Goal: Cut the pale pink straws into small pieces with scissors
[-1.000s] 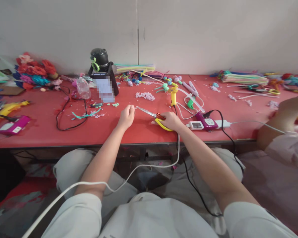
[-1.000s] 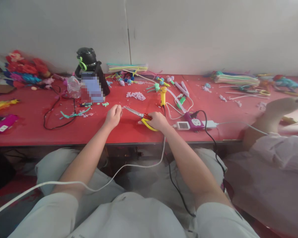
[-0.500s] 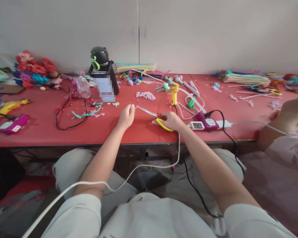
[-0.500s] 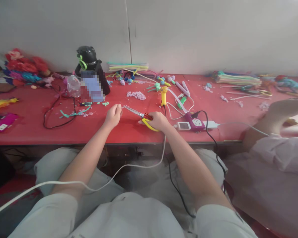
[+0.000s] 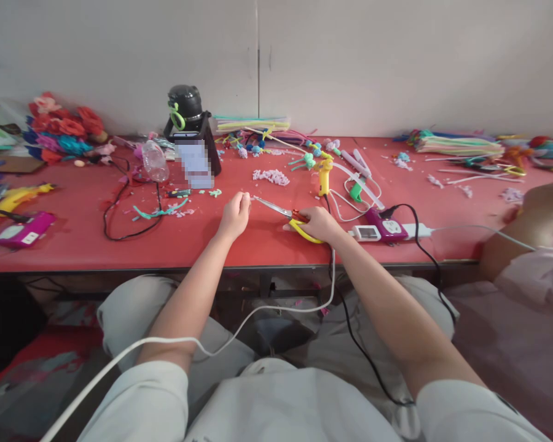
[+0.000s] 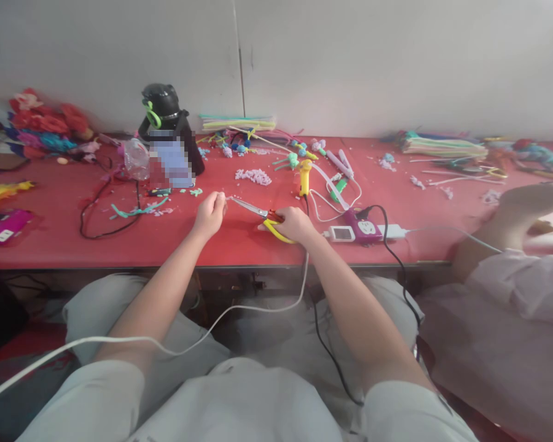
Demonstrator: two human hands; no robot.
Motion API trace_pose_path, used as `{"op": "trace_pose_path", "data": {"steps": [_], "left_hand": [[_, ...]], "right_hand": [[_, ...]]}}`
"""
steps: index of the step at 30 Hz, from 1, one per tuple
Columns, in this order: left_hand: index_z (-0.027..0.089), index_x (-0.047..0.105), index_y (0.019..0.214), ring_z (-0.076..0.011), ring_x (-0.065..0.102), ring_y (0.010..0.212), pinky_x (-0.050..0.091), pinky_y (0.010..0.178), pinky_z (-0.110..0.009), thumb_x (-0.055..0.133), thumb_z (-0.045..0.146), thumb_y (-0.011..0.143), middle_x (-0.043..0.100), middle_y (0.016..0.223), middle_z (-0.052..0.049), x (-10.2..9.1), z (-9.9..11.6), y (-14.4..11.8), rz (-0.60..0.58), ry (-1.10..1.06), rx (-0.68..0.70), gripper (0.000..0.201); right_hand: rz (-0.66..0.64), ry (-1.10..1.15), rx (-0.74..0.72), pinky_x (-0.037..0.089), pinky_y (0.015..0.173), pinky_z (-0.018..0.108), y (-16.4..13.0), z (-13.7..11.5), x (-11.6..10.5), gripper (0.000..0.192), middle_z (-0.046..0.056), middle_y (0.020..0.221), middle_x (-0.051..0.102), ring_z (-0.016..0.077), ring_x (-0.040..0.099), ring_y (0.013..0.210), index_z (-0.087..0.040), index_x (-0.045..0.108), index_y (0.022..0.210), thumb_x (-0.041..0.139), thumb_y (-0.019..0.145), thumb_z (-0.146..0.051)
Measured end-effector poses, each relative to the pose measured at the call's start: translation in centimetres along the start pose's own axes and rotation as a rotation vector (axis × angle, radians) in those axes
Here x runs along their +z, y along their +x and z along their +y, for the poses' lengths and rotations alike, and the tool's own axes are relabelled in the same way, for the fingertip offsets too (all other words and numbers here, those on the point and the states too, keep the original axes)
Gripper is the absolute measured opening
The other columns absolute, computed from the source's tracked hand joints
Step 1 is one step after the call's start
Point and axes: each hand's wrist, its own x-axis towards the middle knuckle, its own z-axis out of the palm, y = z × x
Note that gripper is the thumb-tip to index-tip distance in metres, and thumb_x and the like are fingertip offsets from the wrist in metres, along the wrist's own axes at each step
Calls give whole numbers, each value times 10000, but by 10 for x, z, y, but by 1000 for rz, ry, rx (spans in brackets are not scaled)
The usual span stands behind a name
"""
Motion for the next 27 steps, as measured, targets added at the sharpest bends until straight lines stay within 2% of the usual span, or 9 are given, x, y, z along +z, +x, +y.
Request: {"op": "trace_pose_path", "data": {"steps": [7, 23, 27], "left_hand": [[235, 410, 714, -165, 497, 575, 391, 610, -327, 288, 645, 980, 502, 617, -15, -1, 1, -1, 14, -10, -2, 504], [233, 425, 717, -167, 502, 581, 395, 615, -318, 321, 650, 972, 508, 618, -14, -1, 1, -1, 18, -32, 9, 500], [232, 430, 718, -169, 507, 585, 401, 624, -323, 320, 631, 981, 510, 621, -15, -1, 3, -1, 21, -28, 5, 491]], "right_hand": [[-9, 62, 43, 243, 523, 291, -3, -4, -3, 663, -30, 574, 357, 111, 298, 566, -215, 387, 578, 626, 663, -827], [-19, 3, 17, 211, 516, 304, -3, -5, -4, 666, -19, 555, 372, 111, 309, 541, -217, 375, 567, 619, 672, -828], [-23, -13, 27, 217, 516, 305, -2, -4, -3, 654, -13, 562, 398, 115, 336, 542, -214, 414, 572, 614, 680, -827]]}}
